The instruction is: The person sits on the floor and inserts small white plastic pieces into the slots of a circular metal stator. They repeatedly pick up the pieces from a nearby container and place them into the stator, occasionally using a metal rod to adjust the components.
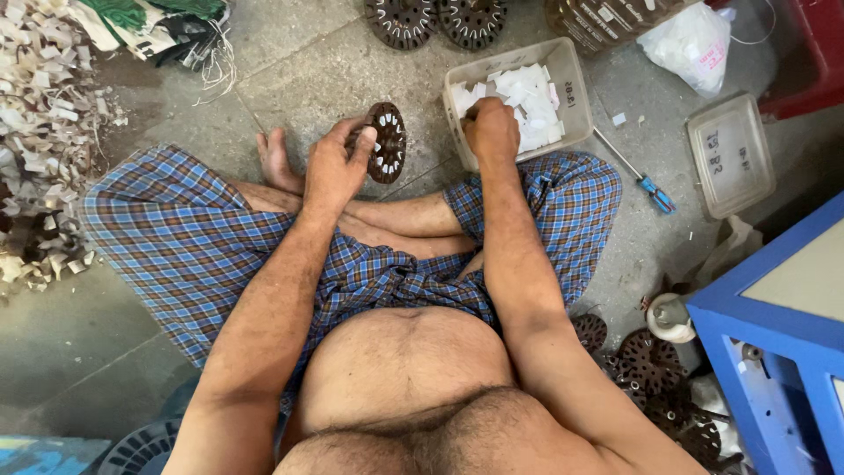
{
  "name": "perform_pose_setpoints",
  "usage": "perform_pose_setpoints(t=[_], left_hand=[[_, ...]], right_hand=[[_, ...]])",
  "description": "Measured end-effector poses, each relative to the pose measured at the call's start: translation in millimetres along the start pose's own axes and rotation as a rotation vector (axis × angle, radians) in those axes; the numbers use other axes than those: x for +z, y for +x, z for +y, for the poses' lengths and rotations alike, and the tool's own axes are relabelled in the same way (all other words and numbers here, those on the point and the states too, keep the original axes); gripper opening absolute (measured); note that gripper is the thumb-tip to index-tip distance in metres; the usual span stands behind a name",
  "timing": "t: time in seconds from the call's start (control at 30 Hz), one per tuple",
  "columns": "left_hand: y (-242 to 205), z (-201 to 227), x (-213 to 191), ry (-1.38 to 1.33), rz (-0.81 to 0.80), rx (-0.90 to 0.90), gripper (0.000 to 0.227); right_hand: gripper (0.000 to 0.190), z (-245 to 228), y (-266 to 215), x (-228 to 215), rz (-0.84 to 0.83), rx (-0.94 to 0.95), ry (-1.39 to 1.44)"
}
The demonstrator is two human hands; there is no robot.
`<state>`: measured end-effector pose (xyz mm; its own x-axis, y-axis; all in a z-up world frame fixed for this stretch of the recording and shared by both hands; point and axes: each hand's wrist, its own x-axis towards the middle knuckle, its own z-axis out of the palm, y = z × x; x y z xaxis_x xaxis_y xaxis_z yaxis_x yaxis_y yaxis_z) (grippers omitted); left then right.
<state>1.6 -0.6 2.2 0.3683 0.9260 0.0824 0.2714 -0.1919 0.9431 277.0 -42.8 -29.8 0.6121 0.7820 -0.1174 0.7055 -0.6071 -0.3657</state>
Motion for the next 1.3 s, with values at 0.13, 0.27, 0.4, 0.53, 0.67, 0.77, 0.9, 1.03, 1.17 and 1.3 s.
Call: perform_pose_setpoints(t=[0.13,0.27,0.4,0.53,0.67,0.77,0.9,1.03,1.17,1.3], left_hand=[[-2.1,-3.0,-1.7,-0.011,-0.008,-0.111,0.029],[-0.8,1.2,-4.7,-0.046,0.041,-0.098,0.024],[-0.9,5.7,-6.7,-0.050,0.076,-0.056,0.017],[-1.5,9.5,-4.7,-0.193,0.028,-0.158,0.015],[-2.1,12.9,-4.1,-0.270,-0.033,-0.160,0.013],[-3.3,15.0,-5.1,-0.242,-0.043,-0.140,0.014],[-2.8,18.2,-5.6,-0.168,-0.073,-0.134,0.018],[-3.5,18.0,-6.1,-0.093,-0.121,0.011,0.023],[-3.8,10.4,-5.4,-0.136,-0.193,0.026,0.022],[-3.6,-0.1,-4.0,-0.413,-0.246,-0.168,0.017]], right_hand=[[0.022,-12.5,-11.3,-23.5,0.149,0.026,0.093],[0.015,-16.5,-17.5,-35.2,0.076,0.098,0.493],[0.014,-11.1,-16.7,-32.6,0.091,0.067,0.617],[0.014,-0.5,-12.2,-24.4,0.102,0.076,0.695],[0.021,5.9,-8.7,-22.1,0.090,0.064,0.817],[0.030,8.6,-9.8,-25.0,0.139,0.079,0.679],[0.039,0.1,-16.3,-30.6,0.240,-0.099,0.552],[0.051,-24.7,-38.4,-31.7,0.063,-0.575,0.449],[0.051,-52.9,-70.4,-29.9,-0.192,-0.621,0.505],[0.055,-66.9,-83.3,-28.1,-0.285,-0.510,0.910]])
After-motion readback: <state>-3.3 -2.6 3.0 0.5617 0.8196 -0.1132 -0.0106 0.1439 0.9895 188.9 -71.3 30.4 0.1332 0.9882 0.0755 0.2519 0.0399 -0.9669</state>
